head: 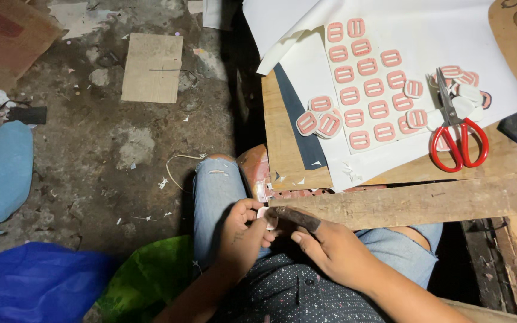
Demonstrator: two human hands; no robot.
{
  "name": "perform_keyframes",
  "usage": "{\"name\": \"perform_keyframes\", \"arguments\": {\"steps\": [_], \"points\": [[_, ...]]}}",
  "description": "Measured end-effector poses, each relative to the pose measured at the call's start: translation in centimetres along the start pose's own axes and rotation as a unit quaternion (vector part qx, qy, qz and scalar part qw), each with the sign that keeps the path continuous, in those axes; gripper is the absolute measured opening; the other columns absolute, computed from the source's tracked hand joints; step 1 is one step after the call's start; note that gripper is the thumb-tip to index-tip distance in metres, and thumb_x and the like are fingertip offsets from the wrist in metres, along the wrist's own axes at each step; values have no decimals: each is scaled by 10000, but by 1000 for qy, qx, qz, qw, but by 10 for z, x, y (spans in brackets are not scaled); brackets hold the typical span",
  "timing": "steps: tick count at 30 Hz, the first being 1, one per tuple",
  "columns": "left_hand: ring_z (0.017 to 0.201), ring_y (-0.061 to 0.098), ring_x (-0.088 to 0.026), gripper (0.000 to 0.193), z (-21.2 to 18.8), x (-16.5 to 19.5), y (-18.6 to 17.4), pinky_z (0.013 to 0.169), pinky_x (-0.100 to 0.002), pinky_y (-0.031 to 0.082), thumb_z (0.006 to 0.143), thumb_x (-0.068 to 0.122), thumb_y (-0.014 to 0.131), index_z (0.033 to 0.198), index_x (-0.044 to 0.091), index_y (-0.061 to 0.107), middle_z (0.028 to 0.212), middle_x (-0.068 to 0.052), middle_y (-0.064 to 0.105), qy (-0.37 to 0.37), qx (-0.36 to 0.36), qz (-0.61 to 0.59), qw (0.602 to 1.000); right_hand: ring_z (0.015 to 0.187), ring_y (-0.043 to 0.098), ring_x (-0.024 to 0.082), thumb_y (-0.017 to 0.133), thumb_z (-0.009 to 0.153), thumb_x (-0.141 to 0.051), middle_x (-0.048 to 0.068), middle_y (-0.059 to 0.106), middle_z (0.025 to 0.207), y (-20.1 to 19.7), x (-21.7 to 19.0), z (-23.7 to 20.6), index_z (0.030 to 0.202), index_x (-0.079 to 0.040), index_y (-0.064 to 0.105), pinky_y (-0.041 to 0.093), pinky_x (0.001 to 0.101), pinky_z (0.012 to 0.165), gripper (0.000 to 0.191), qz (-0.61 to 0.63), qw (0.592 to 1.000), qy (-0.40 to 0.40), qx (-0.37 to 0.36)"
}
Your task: The person uses a hammer to repeatedly strike small white oval pieces placed on a wooden block. They pick up each piece, position it, and tap it multiple times before setting it aside.
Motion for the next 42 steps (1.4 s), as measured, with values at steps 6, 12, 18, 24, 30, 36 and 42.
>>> {"name": "perform_keyframes", "arguments": {"steps": [6, 12, 18, 24, 30, 36, 42], "points": [[569, 576, -124, 253, 1, -2, 0, 508, -255, 462, 867, 44, 677, 1050, -29, 518, 823, -119, 689, -3, 15, 29, 999, 1021, 722, 342, 598, 962, -177, 216, 738, 1175, -11, -17, -6, 1413, -80, 579, 555, 367, 868, 461, -13, 987, -147, 61], [562, 550, -130, 246, 1, -14, -3, 506, -257, 438, 895, 51, 731, 997, -31, 522, 796, -140, 642, -47, 39, 39, 997, 929, 752, 297, 584, 936, -145, 158, 763, 1098, -8, -3, -11, 1396, -68, 562, 579, 362, 843, 468, 105, 981, -148, 75], [646, 599, -119, 158, 1, 7, -3, 568, -250, 490, 885, -44, 592, 1035, -19, 549, 897, -81, 651, 68, 8, -6, 998, 951, 747, 308, 684, 891, -205, 158, 746, 1091, -23, 9, -17, 1323, -74, 630, 571, 353, 815, 455, -35, 981, -132, 135], [944, 638, -133, 202, -6, 34, 13, 827, -276, 529, 916, -104, 635, 1079, -58, 525, 1022, -96, 624, 130, -69, -61, 987, 958, 728, 278, 652, 869, -196, 145, 721, 1105, -39, 31, -31, 1298, -16, 600, 558, 347, 817, 468, -20, 977, -119, 174], [1004, 680, -166, 494, -5, 58, 29, 886, -310, 562, 818, -114, 630, 1268, -21, 447, 1099, -105, 655, 127, -49, -57, 989, 784, 635, 151, 611, 981, -169, 76, 698, 859, -40, 77, -31, 1113, 0, 695, 534, 323, 705, 231, 131, 964, -7, 230], [933, 706, -171, 419, -4, 57, 38, 859, -301, 568, 865, -40, 665, 1253, -33, 507, 999, -125, 747, 49, -73, -64, 994, 729, 637, 113, 580, 1000, -166, 62, 695, 875, -48, 96, -25, 1063, 17, 640, 531, 274, 650, 202, 336, 910, -1, 243], [826, 690, -142, 389, -8, 59, 50, 778, -276, 552, 870, -45, 676, 1225, -49, 518, 908, -130, 720, 39, -101, -59, 992, 690, 647, 131, 619, 985, -152, 70, 684, 826, -49, 85, -22, 1014, 19, 667, 551, 296, 632, 180, 324, 923, -13, 205]]}}
Point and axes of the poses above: each hand's wrist, its own z-axis towards the middle knuckle, its own y-axis out of the palm, x = y × z, the point moved 7 cm from there along z, towards the middle knuckle
